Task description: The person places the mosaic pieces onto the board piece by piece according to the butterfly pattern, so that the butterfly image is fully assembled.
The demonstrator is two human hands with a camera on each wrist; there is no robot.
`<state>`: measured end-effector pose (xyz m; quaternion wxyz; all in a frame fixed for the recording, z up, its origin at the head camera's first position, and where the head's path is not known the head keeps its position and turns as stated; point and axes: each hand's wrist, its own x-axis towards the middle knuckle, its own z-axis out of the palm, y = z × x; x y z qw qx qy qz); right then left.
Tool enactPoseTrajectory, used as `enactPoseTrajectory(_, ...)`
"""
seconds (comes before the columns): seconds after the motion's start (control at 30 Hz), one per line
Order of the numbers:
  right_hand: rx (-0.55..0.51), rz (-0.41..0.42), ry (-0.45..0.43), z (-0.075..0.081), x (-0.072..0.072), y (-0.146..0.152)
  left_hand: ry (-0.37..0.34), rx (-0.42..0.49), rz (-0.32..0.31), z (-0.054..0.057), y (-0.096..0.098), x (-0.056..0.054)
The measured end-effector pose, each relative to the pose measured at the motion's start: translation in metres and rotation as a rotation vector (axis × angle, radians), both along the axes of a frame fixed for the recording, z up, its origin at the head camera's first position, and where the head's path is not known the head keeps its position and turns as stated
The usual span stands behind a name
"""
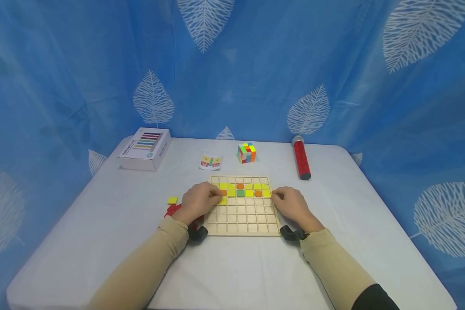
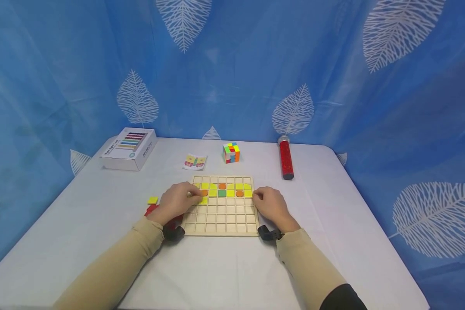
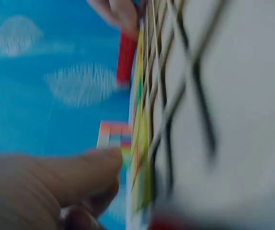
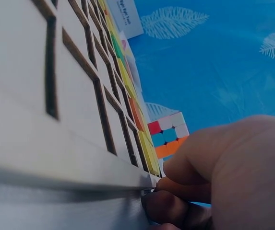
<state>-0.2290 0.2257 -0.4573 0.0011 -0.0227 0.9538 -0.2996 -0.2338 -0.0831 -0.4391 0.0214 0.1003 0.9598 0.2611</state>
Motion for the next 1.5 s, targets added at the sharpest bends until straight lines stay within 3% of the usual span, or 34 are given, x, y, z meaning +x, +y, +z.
enactPoseTrajectory(0.17,-0.001,-0.001,0.002,0.001,0.000,0.001,-0.032,0.092,0.124,0.016,-0.043,0.000)
enactPoseTrajectory(0.3,0.004,0.010,-0.004,0.003,-0.001,0.002,-0.099,0.130,0.227,0.024,-0.085,0.004)
enactPoseTrajectory(0.47,0.015,0.011,0.002,0.006,-0.003,0.005,-0.229,0.091,0.254,0.024,-0.115,0.007)
enactPoseTrajectory(0.73,-0.002,0.015,-0.024,0.006,-0.002,0.004,-0.337,0.063,0.236,0.013,-0.122,0.002)
enactPoseTrajectory(1.07,0.002,0.018,-0.002,0.003,-0.001,0.003,-0.343,0.082,0.261,0.011,-0.121,0.003)
enactPoseTrajectory(1.5,-0.001,0.011,-0.020,0.003,0.001,0.001,-0.313,0.124,0.241,0.011,-0.119,0.004)
